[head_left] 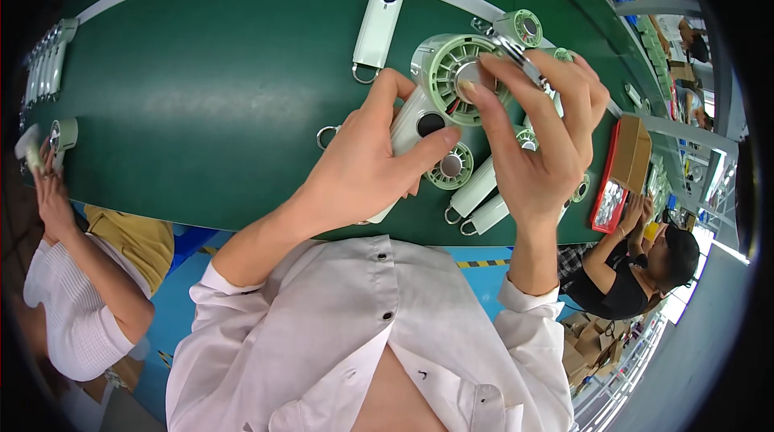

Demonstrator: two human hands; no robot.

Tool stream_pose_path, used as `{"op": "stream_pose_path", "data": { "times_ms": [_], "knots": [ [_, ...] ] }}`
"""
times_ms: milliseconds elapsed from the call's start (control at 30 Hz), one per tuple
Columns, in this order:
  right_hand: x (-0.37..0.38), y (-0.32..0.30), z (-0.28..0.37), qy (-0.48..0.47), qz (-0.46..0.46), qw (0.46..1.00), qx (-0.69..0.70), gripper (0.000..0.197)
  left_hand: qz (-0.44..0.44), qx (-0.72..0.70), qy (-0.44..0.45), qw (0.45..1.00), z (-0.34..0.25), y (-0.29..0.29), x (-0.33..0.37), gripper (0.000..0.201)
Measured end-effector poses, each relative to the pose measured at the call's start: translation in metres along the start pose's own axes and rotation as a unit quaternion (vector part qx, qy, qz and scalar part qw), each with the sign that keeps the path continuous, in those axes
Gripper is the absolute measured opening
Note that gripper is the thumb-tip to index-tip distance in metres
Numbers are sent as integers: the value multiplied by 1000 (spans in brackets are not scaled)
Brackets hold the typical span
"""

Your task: The person assembles portable fans by attaching circular metal rings onto the fan heads by hand, testing the fans by pressing their power buttons, and moving the fans along the assembly table.

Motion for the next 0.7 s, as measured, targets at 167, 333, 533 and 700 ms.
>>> {"op": "stream_pose_path", "data": {
  "times_ms": [167,333,533,700],
  "knots": [
    [-2,-16,-9,66,-124,990,23,18,37,-69,12,997,1,-3,2,38],
    [-5,-23,-5,150,-147,933,293,29,29,-59,-4,998,1,-5,3,39],
    [-8,-14,-5,204,-24,890,408,21,27,-40,-11,999,3,-3,4,41],
    [-1,-6,-6,196,11,872,448,20,41,-25,-17,999,-2,-2,4,43]
  ]
}}
Point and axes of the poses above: each hand's wrist, its own x-axis towards the middle knuckle, its own y-axis out of the palm, z = x × y, the point moved 1 cm from there along x, towards the middle knuckle, and after that the axes turned 11 degrees about z, right-handed, at the moved point
